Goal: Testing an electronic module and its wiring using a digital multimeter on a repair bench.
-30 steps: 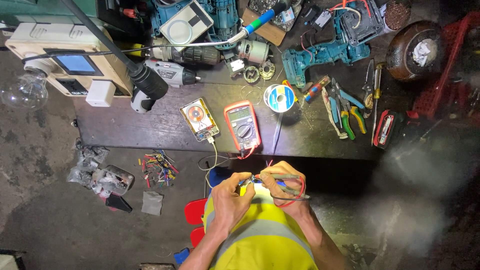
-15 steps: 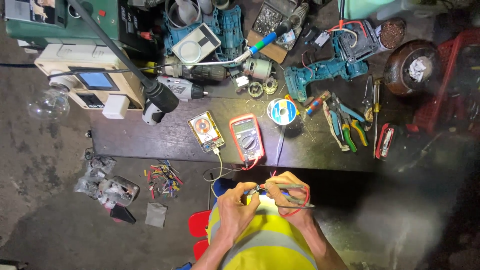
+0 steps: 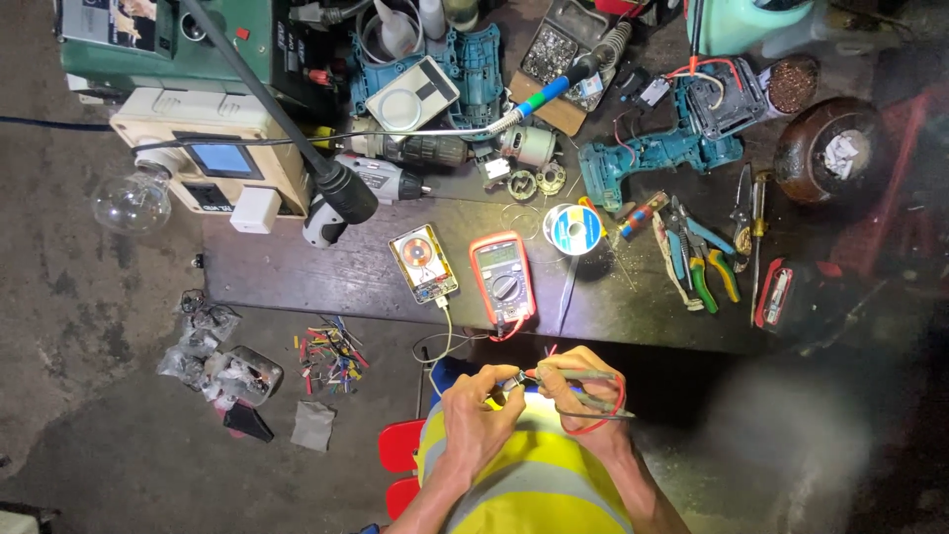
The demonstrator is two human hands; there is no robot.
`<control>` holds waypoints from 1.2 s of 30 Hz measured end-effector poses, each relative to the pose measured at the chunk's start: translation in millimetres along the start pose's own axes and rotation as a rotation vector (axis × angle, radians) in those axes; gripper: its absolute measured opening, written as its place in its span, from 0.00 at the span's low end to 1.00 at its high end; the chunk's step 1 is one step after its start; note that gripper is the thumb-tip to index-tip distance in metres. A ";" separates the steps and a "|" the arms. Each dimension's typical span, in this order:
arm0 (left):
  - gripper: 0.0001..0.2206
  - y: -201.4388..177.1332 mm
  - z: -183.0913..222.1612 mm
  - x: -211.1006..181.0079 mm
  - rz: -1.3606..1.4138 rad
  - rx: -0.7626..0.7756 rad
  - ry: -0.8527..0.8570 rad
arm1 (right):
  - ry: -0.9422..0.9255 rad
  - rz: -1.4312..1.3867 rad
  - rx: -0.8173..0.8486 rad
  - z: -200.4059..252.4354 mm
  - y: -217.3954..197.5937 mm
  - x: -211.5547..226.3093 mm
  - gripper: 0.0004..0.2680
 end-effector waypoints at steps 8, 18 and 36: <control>0.08 -1.0 -0.1 1.8 0.019 -0.003 0.025 | 0.003 -0.024 -0.014 0.0 3.1 2.4 0.07; 0.09 -0.5 2.0 2.4 0.029 -0.003 0.008 | -0.029 0.031 0.011 0.6 0.7 4.8 0.08; 0.10 0.5 3.8 2.8 0.016 0.007 -0.027 | 0.081 0.016 -0.015 4.8 -0.6 -3.7 0.08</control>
Point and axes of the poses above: each hand's wrist, its own z-axis away from the middle knuckle, its own y-axis out of the palm, x = y × z, the point moved 5 cm from there along -z, towards the middle knuckle
